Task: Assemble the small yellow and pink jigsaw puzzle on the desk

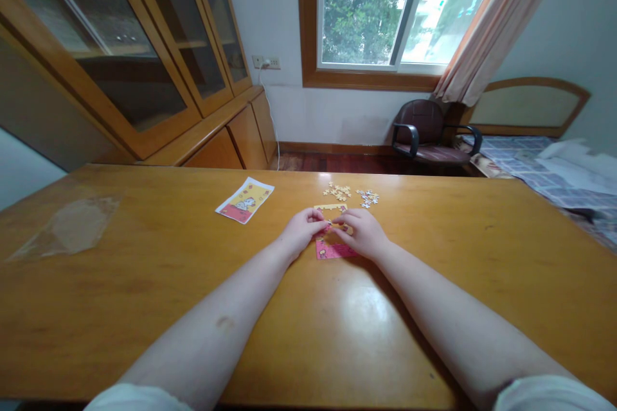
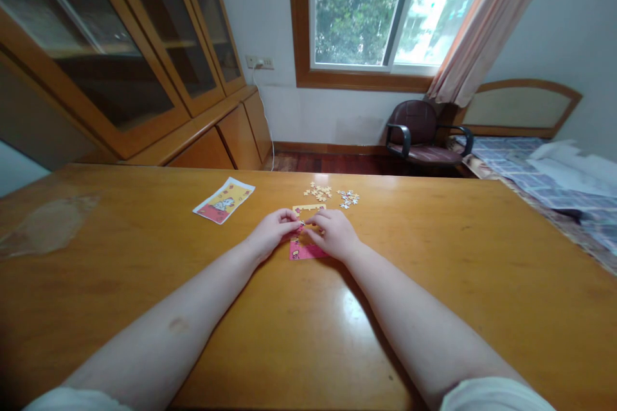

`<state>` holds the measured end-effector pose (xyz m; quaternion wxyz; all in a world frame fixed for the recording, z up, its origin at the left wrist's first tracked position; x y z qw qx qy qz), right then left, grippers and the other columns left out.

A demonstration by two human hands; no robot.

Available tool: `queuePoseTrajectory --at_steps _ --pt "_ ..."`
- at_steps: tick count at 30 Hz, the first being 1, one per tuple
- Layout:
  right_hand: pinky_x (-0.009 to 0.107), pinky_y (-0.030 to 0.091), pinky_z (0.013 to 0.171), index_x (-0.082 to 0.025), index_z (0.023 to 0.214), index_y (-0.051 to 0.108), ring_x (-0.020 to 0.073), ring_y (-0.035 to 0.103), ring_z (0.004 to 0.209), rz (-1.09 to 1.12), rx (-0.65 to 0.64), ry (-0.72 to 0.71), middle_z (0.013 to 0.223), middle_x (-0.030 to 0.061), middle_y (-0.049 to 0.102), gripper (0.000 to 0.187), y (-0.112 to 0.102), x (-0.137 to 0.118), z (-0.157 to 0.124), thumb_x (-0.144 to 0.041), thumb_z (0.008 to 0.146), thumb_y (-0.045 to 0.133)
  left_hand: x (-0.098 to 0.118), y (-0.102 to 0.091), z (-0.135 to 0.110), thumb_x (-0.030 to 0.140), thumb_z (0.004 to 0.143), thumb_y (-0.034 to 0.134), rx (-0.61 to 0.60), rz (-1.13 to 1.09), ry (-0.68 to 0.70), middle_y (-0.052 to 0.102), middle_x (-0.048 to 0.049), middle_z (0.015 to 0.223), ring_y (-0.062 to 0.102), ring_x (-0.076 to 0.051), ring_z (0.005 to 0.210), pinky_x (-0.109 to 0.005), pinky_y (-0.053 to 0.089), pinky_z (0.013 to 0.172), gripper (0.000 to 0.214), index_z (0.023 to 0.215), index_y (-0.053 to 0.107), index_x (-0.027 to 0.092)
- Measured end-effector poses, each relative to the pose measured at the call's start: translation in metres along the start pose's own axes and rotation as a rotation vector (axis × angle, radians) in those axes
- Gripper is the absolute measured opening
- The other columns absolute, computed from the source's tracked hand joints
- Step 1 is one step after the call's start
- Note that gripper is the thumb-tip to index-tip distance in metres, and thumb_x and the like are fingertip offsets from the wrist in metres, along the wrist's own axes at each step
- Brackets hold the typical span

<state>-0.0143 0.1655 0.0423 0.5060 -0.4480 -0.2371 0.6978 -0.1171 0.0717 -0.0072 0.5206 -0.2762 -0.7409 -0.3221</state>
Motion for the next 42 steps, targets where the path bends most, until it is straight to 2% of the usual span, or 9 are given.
queuePoseTrajectory --at_steps 8,11,13,14,16,19,22,27,42 --pt "0.028 0.046 0.076 -0.020 0.086 0.069 0.0165 0.060 0.077 0.030 0.016 0.011 0.079 0.0049 0.067 0.016 0.000 -0.001 0.001 -0.034 0.086 0.061 -0.002 0.004 0.000 0.026 0.066 0.077 -0.032 0.045 -0.023 0.059 0.0040 0.067 0.060 -0.010 0.062 -0.024 0.049 0.065 0.034 0.077 0.046 0.018" --pt "0.027 0.046 0.074 -0.020 0.085 0.069 0.0155 0.060 0.073 0.051 -0.016 0.019 0.078 0.0041 0.067 0.014 0.002 0.000 0.001 -0.032 0.085 0.062 0.010 -0.008 0.004 0.031 0.072 0.070 0.041 0.303 0.128 0.061 0.0011 0.073 0.059 -0.012 0.065 -0.027 0.048 0.068 0.025 0.081 0.050 0.018" --pt "0.026 0.046 0.073 -0.020 0.086 0.069 0.0149 0.060 0.074 0.080 -0.065 0.004 0.079 0.0038 0.067 0.013 0.005 -0.001 0.001 -0.032 0.084 0.064 0.028 -0.020 0.002 0.034 0.074 0.066 0.144 0.601 0.291 0.061 -0.0003 0.077 0.057 -0.013 0.070 -0.026 0.046 0.069 0.021 0.083 0.056 0.018" --pt "0.026 0.047 0.073 -0.020 0.086 0.069 0.0147 0.060 0.074 0.093 -0.096 -0.003 0.080 0.0036 0.067 0.013 0.007 -0.001 0.001 -0.032 0.083 0.065 0.034 -0.023 0.000 0.036 0.076 0.064 0.156 0.784 0.332 0.061 0.0002 0.074 0.056 -0.014 0.069 -0.026 0.044 0.067 0.020 0.085 0.058 0.019" --pt "0.026 0.047 0.073 -0.020 0.086 0.069 0.0145 0.061 0.075 0.103 -0.153 -0.014 0.081 0.0034 0.067 0.013 0.011 -0.002 0.000 -0.032 0.083 0.066 0.040 -0.021 -0.003 0.038 0.077 0.061 0.036 1.096 0.362 0.058 0.0020 0.067 0.054 -0.015 0.064 -0.026 0.039 0.061 0.020 0.089 0.063 0.022" --pt "0.026 0.046 0.072 -0.020 0.087 0.070 0.0145 0.060 0.074 0.081 -0.215 -0.022 0.081 0.0037 0.067 0.015 0.015 -0.002 -0.001 -0.034 0.083 0.065 0.039 -0.019 -0.008 0.040 0.075 0.062 -0.169 1.289 0.328 0.056 0.0028 0.063 0.053 -0.014 0.060 -0.024 0.033 0.057 0.024 0.093 0.068 0.026" --pt "0.026 0.046 0.072 -0.019 0.088 0.070 0.0154 0.061 0.075 0.045 -0.268 -0.030 0.082 0.0042 0.067 0.015 0.019 -0.004 -0.002 -0.033 0.083 0.065 0.038 -0.015 -0.012 0.046 0.072 0.065 -0.257 1.303 0.329 0.058 0.0023 0.066 0.053 -0.014 0.061 -0.023 0.032 0.055 0.030 0.094 0.069 0.027" --pt "0.027 0.046 0.072 -0.019 0.088 0.070 0.0164 0.061 0.077 -0.004 -0.325 -0.024 0.083 0.0045 0.068 0.013 0.022 -0.007 -0.003 -0.028 0.081 0.065 0.036 -0.007 -0.014 0.050 0.069 0.067 -0.332 1.304 0.353 0.055 0.0030 0.063 0.051 -0.013 0.059 -0.023 0.030 0.054 0.032 0.091 0.069 0.027" --pt "0.028 0.046 0.072 -0.019 0.088 0.071 0.0176 0.062 0.078 -0.065 -0.366 0.029 0.084 0.0050 0.068 0.014 0.023 -0.010 -0.003 -0.025 0.079 0.063 0.031 -0.008 -0.010 0.057 0.069 0.065 -0.338 1.312 0.332 0.057 0.0036 0.064 0.049 -0.013 0.057 -0.023 0.028 0.053 0.038 0.091 0.069 0.026"
Point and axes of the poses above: each hand's wrist, its own z-axis towards the middle knuckle, its own y-axis out of the palm, x = y × z, the point moved 7 cm from there along z, towards the middle knuckle
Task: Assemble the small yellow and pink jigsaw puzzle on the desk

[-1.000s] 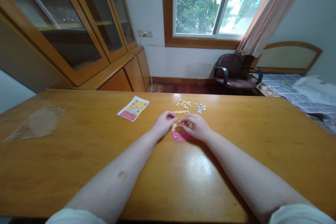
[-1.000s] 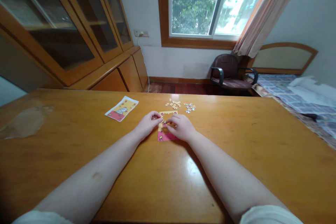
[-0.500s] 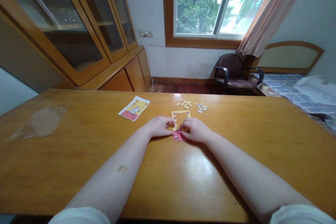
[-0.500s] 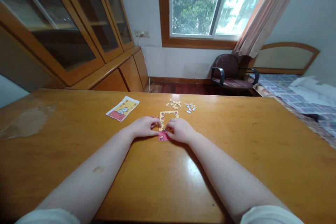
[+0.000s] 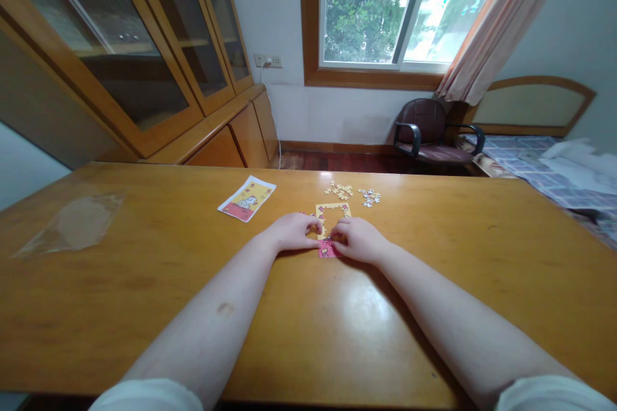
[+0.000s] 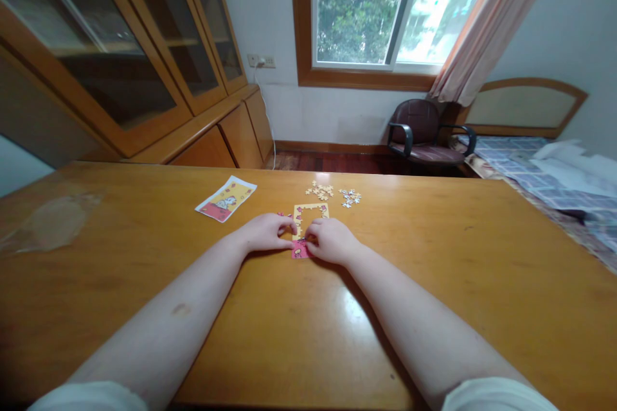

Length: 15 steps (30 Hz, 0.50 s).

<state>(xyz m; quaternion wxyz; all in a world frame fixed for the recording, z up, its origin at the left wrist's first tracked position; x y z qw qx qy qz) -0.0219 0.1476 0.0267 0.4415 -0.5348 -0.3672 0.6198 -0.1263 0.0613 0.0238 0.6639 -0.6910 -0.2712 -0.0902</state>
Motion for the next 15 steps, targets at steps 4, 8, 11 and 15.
queuePoseTrajectory --at_steps 4,8,11,15 --pt "0.028 0.046 0.073 -0.019 0.088 0.071 0.0178 0.062 0.079 -0.004 -0.010 0.007 0.084 0.0054 0.068 0.014 -0.0001 -0.0003 -0.0003 -0.026 0.080 0.061 -0.0001 0.0004 0.0000 0.057 0.069 0.065 -0.005 0.004 -0.002 0.057 0.0036 0.064 0.049 -0.013 0.058 -0.024 0.028 0.054 0.039 0.091 0.069 0.026" --pt "0.028 0.046 0.072 -0.019 0.089 0.071 0.0178 0.062 0.079 0.000 -0.010 -0.005 0.084 0.0054 0.068 0.015 -0.0004 -0.0016 -0.0010 -0.025 0.080 0.061 0.0001 0.0004 -0.0001 0.059 0.069 0.065 -0.005 -0.005 0.004 0.056 0.0038 0.063 0.048 -0.013 0.057 -0.024 0.027 0.053 0.040 0.091 0.069 0.026" --pt "0.028 0.046 0.073 -0.019 0.091 0.070 0.0181 0.062 0.079 0.004 -0.003 -0.020 0.085 0.0054 0.068 0.016 -0.0010 -0.0019 -0.0014 -0.025 0.079 0.061 0.0002 0.0003 -0.0002 0.060 0.069 0.064 -0.003 -0.004 0.006 0.054 0.0040 0.062 0.047 -0.012 0.056 -0.023 0.027 0.052 0.041 0.091 0.068 0.026" --pt "0.028 0.046 0.075 -0.018 0.093 0.071 0.0178 0.061 0.079 0.016 0.012 -0.081 0.086 0.0056 0.067 0.018 -0.0025 -0.0035 -0.0018 -0.023 0.082 0.058 0.0019 -0.0003 -0.0004 0.058 0.070 0.064 -0.017 0.011 0.011 0.055 0.0037 0.064 0.048 -0.012 0.057 -0.022 0.028 0.052 0.039 0.092 0.068 0.025"
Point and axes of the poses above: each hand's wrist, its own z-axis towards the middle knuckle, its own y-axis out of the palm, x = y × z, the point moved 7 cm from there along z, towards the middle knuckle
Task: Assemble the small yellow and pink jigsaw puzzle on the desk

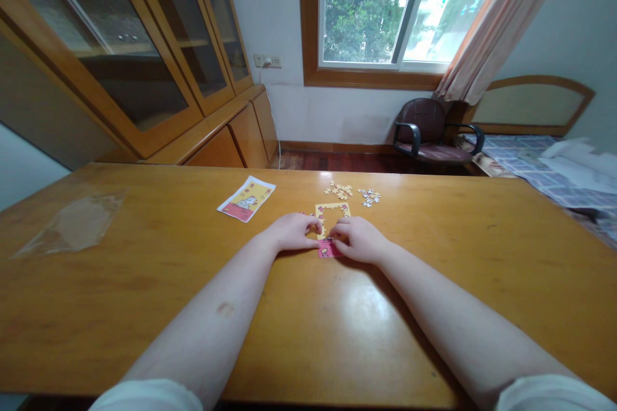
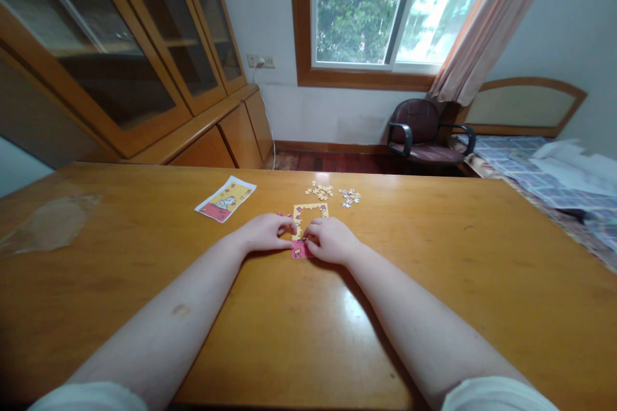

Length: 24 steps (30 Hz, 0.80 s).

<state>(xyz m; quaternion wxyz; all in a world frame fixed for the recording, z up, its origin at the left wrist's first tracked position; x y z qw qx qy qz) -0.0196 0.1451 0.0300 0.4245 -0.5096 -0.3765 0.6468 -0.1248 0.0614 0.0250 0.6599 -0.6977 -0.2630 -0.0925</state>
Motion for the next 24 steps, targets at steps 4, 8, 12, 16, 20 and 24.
queuePoseTrajectory --at_steps 4,8,12,16,20,24 --pt "0.028 0.045 0.075 -0.019 0.093 0.073 0.0166 0.060 0.077 0.023 -0.017 -0.070 0.085 0.0052 0.066 0.021 0.002 -0.002 0.000 -0.018 0.081 0.056 0.002 -0.001 -0.001 0.059 0.071 0.063 -0.017 0.017 0.000 0.057 0.0033 0.066 0.048 -0.012 0.059 -0.022 0.028 0.053 0.040 0.092 0.067 0.025" --pt "0.027 0.045 0.074 -0.020 0.093 0.074 0.0158 0.059 0.075 0.031 -0.039 -0.076 0.084 0.0047 0.065 0.023 0.004 -0.001 -0.001 -0.015 0.081 0.055 0.002 -0.001 -0.001 0.060 0.071 0.063 -0.020 0.022 -0.005 0.056 0.0035 0.066 0.048 -0.012 0.059 -0.022 0.028 0.052 0.041 0.092 0.066 0.025" --pt "0.027 0.045 0.074 -0.019 0.094 0.073 0.0155 0.059 0.075 0.038 -0.046 -0.084 0.085 0.0048 0.065 0.023 0.005 -0.002 0.000 -0.015 0.081 0.055 0.002 -0.001 -0.001 0.056 0.071 0.064 -0.012 0.009 -0.001 0.056 0.0036 0.065 0.048 -0.012 0.059 -0.022 0.029 0.053 0.038 0.093 0.067 0.025" --pt "0.029 0.044 0.079 -0.018 0.094 0.072 0.0177 0.060 0.081 -0.020 0.052 -0.009 0.086 0.0062 0.066 0.021 -0.002 0.006 0.002 -0.018 0.084 0.054 -0.012 -0.008 -0.001 0.046 0.077 0.059 0.089 0.003 -0.082 0.058 0.0027 0.066 0.052 -0.013 0.060 -0.023 0.033 0.055 0.029 0.095 0.067 0.025" --pt "0.029 0.044 0.080 -0.015 0.098 0.070 0.0196 0.060 0.088 -0.105 0.150 0.272 0.095 0.0096 0.066 0.023 -0.011 0.032 0.000 -0.021 0.088 0.050 -0.044 -0.031 -0.008 0.035 0.085 0.049 0.376 0.104 -0.397 0.066 -0.0027 0.074 0.060 -0.019 0.071 -0.027 0.038 0.060 0.023 0.092 0.066 0.023" --pt "0.028 0.043 0.078 -0.017 0.098 0.072 0.0205 0.061 0.090 -0.176 0.086 0.454 0.096 0.0100 0.067 0.026 -0.010 0.048 -0.003 -0.022 0.089 0.048 -0.053 -0.035 -0.011 0.035 0.086 0.047 0.435 0.151 -0.479 0.071 -0.0053 0.086 0.064 -0.022 0.079 -0.029 0.043 0.065 0.026 0.100 0.066 0.024"
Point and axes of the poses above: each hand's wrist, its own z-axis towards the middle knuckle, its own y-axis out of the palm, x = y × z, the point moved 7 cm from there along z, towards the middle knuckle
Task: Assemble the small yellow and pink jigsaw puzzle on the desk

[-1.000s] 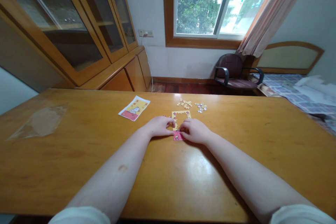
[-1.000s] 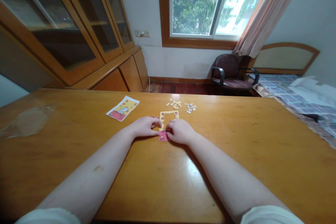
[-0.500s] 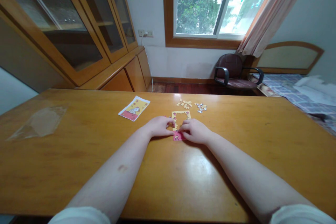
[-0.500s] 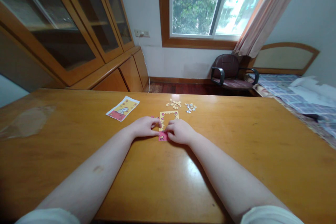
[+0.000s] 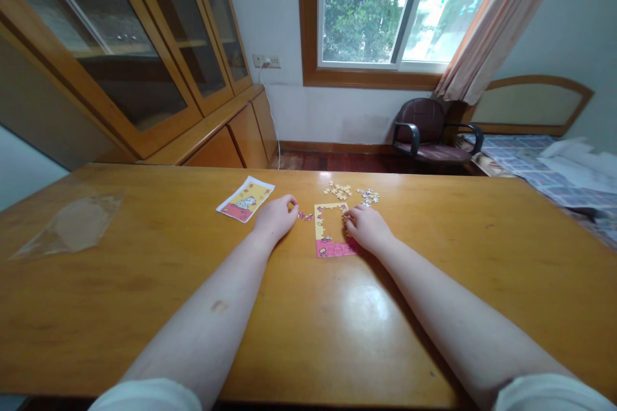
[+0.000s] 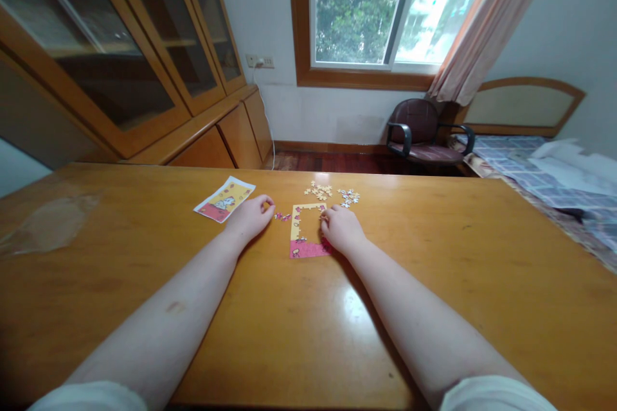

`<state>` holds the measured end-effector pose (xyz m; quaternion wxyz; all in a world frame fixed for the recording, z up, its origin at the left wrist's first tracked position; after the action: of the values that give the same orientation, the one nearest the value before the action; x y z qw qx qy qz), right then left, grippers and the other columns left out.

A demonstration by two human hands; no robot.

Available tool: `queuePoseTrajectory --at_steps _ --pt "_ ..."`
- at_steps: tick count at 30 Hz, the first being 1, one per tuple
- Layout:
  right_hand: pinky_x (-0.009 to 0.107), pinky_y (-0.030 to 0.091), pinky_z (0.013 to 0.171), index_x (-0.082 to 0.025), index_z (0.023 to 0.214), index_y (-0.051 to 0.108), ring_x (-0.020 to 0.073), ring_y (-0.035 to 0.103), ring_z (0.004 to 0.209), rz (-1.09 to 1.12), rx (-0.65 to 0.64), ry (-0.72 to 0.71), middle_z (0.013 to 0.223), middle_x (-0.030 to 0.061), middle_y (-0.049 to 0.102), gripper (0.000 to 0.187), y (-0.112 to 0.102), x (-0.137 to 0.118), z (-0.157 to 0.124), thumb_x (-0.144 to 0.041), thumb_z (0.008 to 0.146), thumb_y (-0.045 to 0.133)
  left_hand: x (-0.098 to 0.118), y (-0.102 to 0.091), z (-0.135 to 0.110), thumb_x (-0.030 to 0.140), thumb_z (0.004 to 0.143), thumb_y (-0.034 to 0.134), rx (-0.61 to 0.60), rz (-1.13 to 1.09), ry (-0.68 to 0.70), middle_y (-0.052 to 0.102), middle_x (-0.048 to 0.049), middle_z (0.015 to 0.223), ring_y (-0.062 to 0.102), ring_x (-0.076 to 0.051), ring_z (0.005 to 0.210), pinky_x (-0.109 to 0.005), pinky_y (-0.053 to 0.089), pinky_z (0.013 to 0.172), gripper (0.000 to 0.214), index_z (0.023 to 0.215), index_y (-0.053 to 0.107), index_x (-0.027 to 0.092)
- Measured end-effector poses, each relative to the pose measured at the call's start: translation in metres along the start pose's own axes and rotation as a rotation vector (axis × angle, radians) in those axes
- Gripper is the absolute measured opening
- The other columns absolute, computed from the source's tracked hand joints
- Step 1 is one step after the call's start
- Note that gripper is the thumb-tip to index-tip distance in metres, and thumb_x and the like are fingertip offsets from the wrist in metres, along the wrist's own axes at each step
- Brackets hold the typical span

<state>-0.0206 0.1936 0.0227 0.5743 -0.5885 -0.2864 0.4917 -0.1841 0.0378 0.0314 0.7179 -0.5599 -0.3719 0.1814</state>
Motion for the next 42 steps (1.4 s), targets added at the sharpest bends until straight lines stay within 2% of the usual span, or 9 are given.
queuePoseTrajectory --at_steps 5,9,19,32,39,42 --pt "0.027 0.043 0.079 -0.020 0.103 0.073 0.0201 0.062 0.091 -0.024 -0.040 0.014 0.098 0.0086 0.068 0.030 0.003 0.000 0.001 -0.023 0.089 0.046 0.019 0.011 -0.006 0.047 0.084 0.052 -0.107 0.028 0.155 0.071 -0.0051 0.106 0.065 -0.025 0.095 -0.031 0.047 0.076 0.034 0.107 0.067 0.028" --pt "0.026 0.043 0.079 -0.019 0.106 0.072 0.0192 0.062 0.090 -0.019 -0.043 -0.007 0.098 0.0090 0.068 0.032 0.006 -0.002 0.000 -0.024 0.091 0.045 0.023 0.016 -0.008 0.047 0.083 0.053 -0.149 0.069 0.182 0.072 -0.0050 0.106 0.065 -0.024 0.096 -0.031 0.048 0.078 0.034 0.107 0.068 0.028" --pt "0.026 0.043 0.079 -0.018 0.106 0.072 0.0186 0.063 0.089 0.008 -0.037 -0.009 0.099 0.0083 0.067 0.031 0.006 -0.007 -0.001 -0.026 0.091 0.045 0.020 0.019 -0.005 0.046 0.085 0.048 -0.163 0.086 0.163 0.073 -0.0027 0.100 0.065 -0.023 0.092 -0.030 0.049 0.074 0.031 0.098 0.071 0.030" --pt "0.028 0.043 0.080 -0.019 0.109 0.069 0.0197 0.061 0.089 0.017 -0.064 -0.033 0.100 0.0097 0.064 0.028 0.006 -0.010 -0.002 -0.030 0.092 0.049 0.013 0.023 0.000 0.040 0.083 0.054 -0.172 0.006 0.106 0.074 -0.0070 0.095 0.067 -0.024 0.089 -0.030 0.049 0.073 0.027 0.093 0.072 0.023" --pt "0.027 0.043 0.081 -0.019 0.106 0.070 0.0192 0.061 0.089 0.036 -0.046 -0.048 0.099 0.0095 0.065 0.027 0.007 -0.010 -0.002 -0.029 0.092 0.050 0.015 0.019 -0.001 0.036 0.089 0.046 -0.123 0.069 0.125 0.073 -0.0076 0.096 0.066 -0.024 0.090 -0.031 0.049 0.074 0.030 0.094 0.072 0.024" --pt "0.029 0.043 0.083 -0.017 0.103 0.071 0.0202 0.061 0.091 0.053 0.018 -0.041 0.097 0.0098 0.066 0.026 0.004 -0.008 -0.002 -0.030 0.091 0.051 0.020 0.012 -0.002 0.036 0.090 0.046 -0.072 0.070 0.147 0.073 -0.0077 0.097 0.066 -0.024 0.091 -0.031 0.048 0.074 0.029 0.094 0.071 0.023"
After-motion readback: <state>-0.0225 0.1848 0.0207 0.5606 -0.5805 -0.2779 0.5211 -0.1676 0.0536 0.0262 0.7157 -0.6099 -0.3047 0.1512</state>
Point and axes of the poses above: each hand's wrist, its own z-axis towards the middle knuckle, its own y-axis out of the palm, x = y × z, the point moved 7 cm from there along z, towards the middle knuckle
